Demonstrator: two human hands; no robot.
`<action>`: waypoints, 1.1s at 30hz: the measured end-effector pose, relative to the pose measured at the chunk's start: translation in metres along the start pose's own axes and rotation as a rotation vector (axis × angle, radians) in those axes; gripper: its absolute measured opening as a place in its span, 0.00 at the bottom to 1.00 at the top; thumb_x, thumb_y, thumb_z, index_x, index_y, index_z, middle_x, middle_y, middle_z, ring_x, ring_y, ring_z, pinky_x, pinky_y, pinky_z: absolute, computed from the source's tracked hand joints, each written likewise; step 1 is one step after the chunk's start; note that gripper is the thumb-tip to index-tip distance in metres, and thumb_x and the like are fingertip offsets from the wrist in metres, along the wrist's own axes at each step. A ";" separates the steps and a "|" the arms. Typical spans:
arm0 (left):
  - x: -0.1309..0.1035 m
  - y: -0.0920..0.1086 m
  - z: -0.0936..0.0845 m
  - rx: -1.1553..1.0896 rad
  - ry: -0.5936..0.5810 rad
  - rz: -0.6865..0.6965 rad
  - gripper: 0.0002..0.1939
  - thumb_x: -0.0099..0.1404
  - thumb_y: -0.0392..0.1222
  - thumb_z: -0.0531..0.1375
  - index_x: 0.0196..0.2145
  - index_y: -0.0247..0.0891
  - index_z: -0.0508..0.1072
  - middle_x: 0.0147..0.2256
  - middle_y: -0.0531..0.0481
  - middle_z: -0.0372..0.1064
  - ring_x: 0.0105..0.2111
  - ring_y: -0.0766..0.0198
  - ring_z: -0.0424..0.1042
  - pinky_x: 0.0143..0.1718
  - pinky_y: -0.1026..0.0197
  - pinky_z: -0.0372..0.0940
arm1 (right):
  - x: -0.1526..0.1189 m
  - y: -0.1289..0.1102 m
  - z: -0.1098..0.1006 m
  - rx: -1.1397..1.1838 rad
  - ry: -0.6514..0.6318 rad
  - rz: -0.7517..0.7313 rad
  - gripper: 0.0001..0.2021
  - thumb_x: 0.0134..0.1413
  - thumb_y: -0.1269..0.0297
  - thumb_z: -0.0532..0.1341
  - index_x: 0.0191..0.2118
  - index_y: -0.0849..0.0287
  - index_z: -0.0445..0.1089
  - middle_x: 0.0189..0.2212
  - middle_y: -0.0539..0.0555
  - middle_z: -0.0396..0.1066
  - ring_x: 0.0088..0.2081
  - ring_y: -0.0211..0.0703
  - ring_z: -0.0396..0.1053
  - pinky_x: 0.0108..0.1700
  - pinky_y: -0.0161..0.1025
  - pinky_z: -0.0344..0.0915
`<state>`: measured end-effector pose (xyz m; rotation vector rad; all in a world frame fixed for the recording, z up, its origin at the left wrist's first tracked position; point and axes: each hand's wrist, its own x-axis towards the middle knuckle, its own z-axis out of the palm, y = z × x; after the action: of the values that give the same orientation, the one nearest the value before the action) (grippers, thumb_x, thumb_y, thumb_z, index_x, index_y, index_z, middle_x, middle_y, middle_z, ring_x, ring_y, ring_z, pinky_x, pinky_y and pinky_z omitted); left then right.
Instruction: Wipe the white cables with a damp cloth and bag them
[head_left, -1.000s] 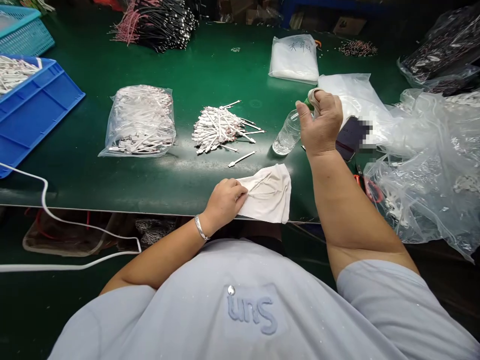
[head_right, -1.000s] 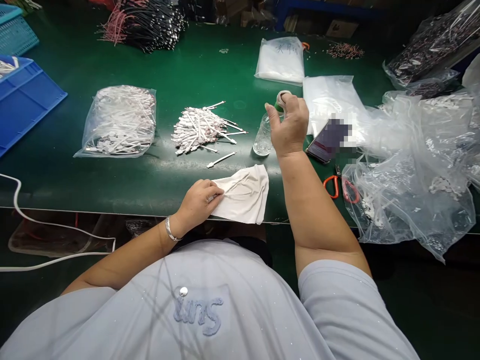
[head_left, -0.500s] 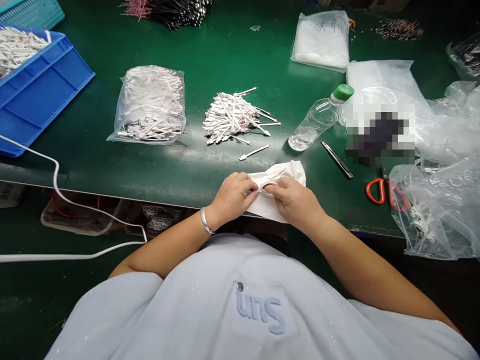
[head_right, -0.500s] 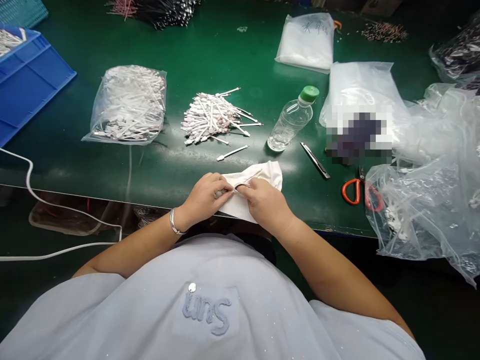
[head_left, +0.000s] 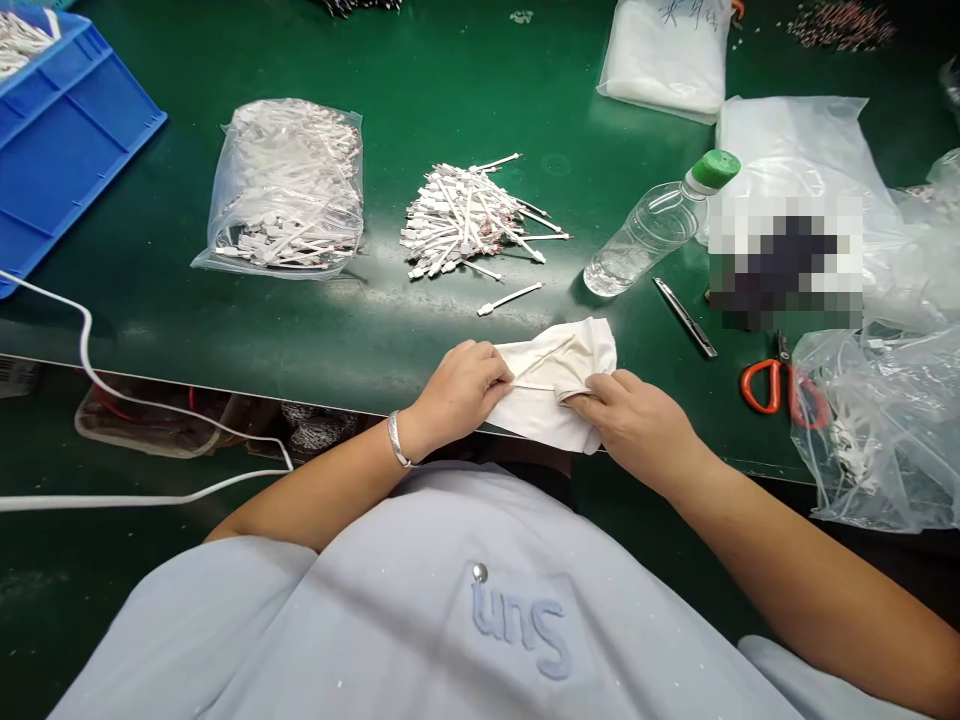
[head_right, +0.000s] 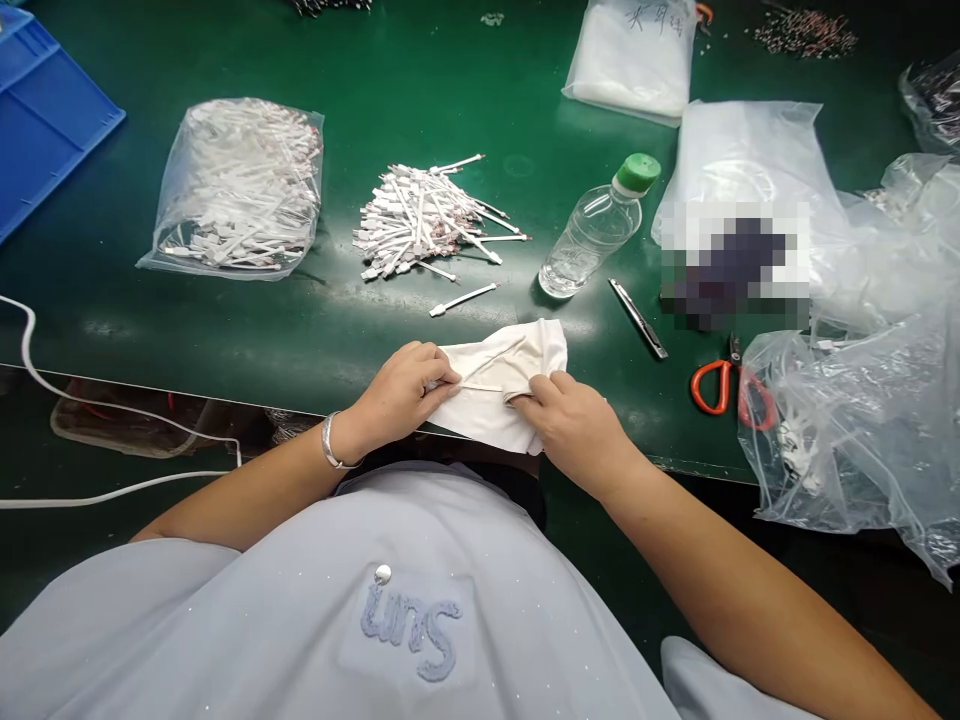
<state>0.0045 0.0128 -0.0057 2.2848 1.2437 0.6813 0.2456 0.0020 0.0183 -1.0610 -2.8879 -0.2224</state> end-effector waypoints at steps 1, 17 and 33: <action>0.000 0.000 0.000 -0.001 0.005 0.004 0.05 0.64 0.36 0.57 0.31 0.36 0.72 0.33 0.48 0.68 0.33 0.63 0.63 0.39 0.59 0.58 | 0.000 0.000 0.000 0.005 0.006 0.013 0.17 0.52 0.81 0.53 0.40 0.59 0.75 0.29 0.57 0.66 0.30 0.45 0.56 0.32 0.41 0.55; -0.001 -0.004 0.003 -0.022 0.062 0.029 0.04 0.63 0.35 0.59 0.31 0.37 0.74 0.31 0.50 0.67 0.32 0.65 0.62 0.37 0.61 0.59 | 0.018 0.008 0.015 0.047 0.131 -0.187 0.13 0.56 0.79 0.53 0.38 0.60 0.74 0.28 0.55 0.64 0.29 0.42 0.53 0.33 0.39 0.53; -0.001 -0.002 0.002 -0.021 0.068 0.026 0.05 0.64 0.35 0.58 0.31 0.37 0.74 0.31 0.50 0.68 0.32 0.65 0.63 0.37 0.61 0.59 | 0.028 -0.003 0.019 0.081 0.230 -0.196 0.13 0.55 0.79 0.53 0.35 0.61 0.74 0.26 0.55 0.64 0.28 0.42 0.51 0.32 0.39 0.53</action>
<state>0.0039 0.0126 -0.0083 2.2816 1.2332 0.7839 0.2222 0.0209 0.0022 -0.6895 -2.7632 -0.2180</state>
